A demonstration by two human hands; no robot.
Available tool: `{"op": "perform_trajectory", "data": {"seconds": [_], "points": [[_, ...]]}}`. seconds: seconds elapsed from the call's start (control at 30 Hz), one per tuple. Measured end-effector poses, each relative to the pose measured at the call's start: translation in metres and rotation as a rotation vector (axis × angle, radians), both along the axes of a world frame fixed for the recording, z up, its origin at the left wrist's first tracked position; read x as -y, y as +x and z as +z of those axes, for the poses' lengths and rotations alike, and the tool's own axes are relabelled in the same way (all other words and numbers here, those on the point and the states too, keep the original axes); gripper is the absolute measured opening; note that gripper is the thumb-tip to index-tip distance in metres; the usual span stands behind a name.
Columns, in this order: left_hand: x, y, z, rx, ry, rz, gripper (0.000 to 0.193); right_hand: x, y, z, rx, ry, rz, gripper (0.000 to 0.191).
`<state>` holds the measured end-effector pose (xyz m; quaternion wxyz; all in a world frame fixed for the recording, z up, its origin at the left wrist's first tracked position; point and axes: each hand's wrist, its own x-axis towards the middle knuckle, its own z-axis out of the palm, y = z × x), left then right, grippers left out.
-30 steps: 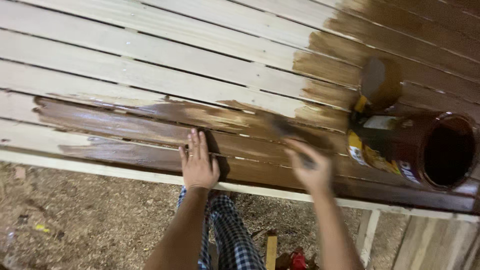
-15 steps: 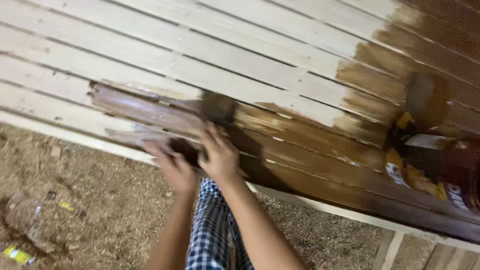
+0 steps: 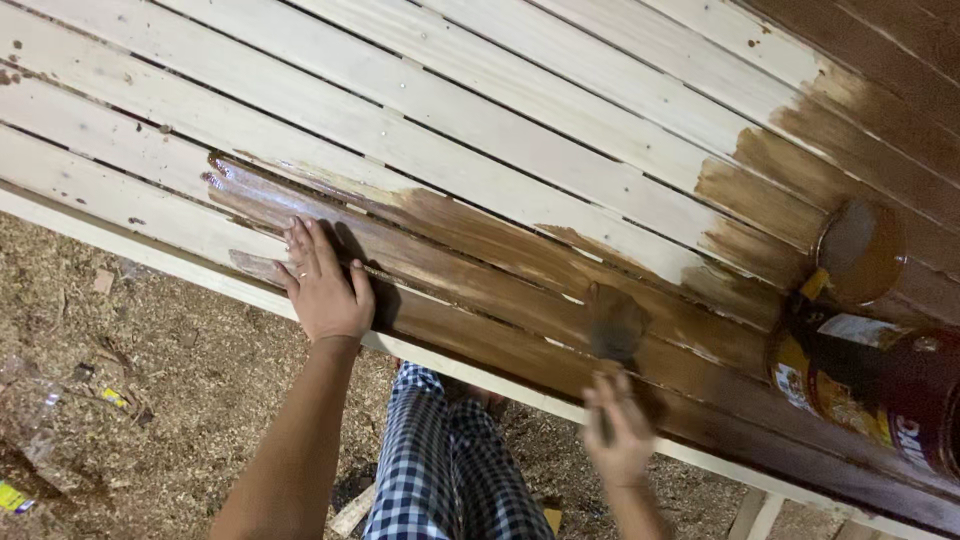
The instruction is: The person applies brown wood stain to a slatted wooden panel using a brush, dipping the brush into a stain can and brushing the liquid across the slats, working section by section to coat the bare wood. They reposition along the panel and reload the brush from the can as coverage progresses.
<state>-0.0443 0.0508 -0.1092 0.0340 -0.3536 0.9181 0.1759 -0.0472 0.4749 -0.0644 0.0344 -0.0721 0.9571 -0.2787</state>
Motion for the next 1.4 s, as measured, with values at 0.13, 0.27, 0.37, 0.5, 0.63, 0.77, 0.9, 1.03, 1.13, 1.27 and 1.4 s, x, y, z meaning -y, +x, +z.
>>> {"op": "perform_trajectory", "data": {"seconds": [0.13, 0.27, 0.37, 0.5, 0.63, 0.77, 0.9, 1.03, 1.13, 1.27, 1.4], "points": [[0.000, -0.002, 0.001, 0.011, 0.000, -0.015, 0.082, 0.136, -0.004, -0.018, -0.135, -0.251, 0.145, 0.023], [0.000, -0.001, -0.001, -0.008, 0.017, 0.002, 0.083, 0.238, -0.045, -0.032, -0.299, -0.371, 0.575, 0.035], [0.001, -0.002, -0.003, 0.047, 0.013, -0.020, 0.082, 0.214, -0.072, -0.012, 0.182, -0.472, 0.384, 0.024], [0.007, -0.011, -0.005, 0.109, -0.050, -0.056, 0.079, 0.096, -0.097, 0.037, 0.159, -0.308, 0.012, 0.031], [0.009, -0.016, -0.003, 0.191, -0.053, -0.053, 0.079, 0.055, -0.125, 0.047, 0.062, -0.269, -0.045, 0.022], [0.009, -0.018, -0.001, 0.205, -0.007, -0.047, 0.076, 0.138, -0.138, 0.036, 0.499, 0.012, 0.020, 0.035], [0.010, -0.017, 0.000, 0.142, 0.000, -0.019, 0.075, 0.279, -0.146, 0.041, 0.406, 0.629, 0.544, 0.049], [0.013, -0.016, 0.000, 0.114, 0.012, 0.000, 0.080, 0.393, -0.160, 0.047, -0.070, 0.149, 0.615, 0.030], [0.016, -0.018, -0.002, 0.160, 0.006, -0.015, 0.082, 0.437, -0.178, 0.032, 0.044, -0.233, 0.491, 0.014], [0.016, -0.016, -0.003, 0.165, -0.006, -0.010, 0.082, 0.422, -0.186, 0.007, 0.116, -0.717, 0.294, 0.014], [0.017, -0.018, -0.004, 0.143, -0.031, -0.016, 0.081, 0.322, -0.167, 0.013, 0.072, -0.405, 0.030, 0.026]]}}
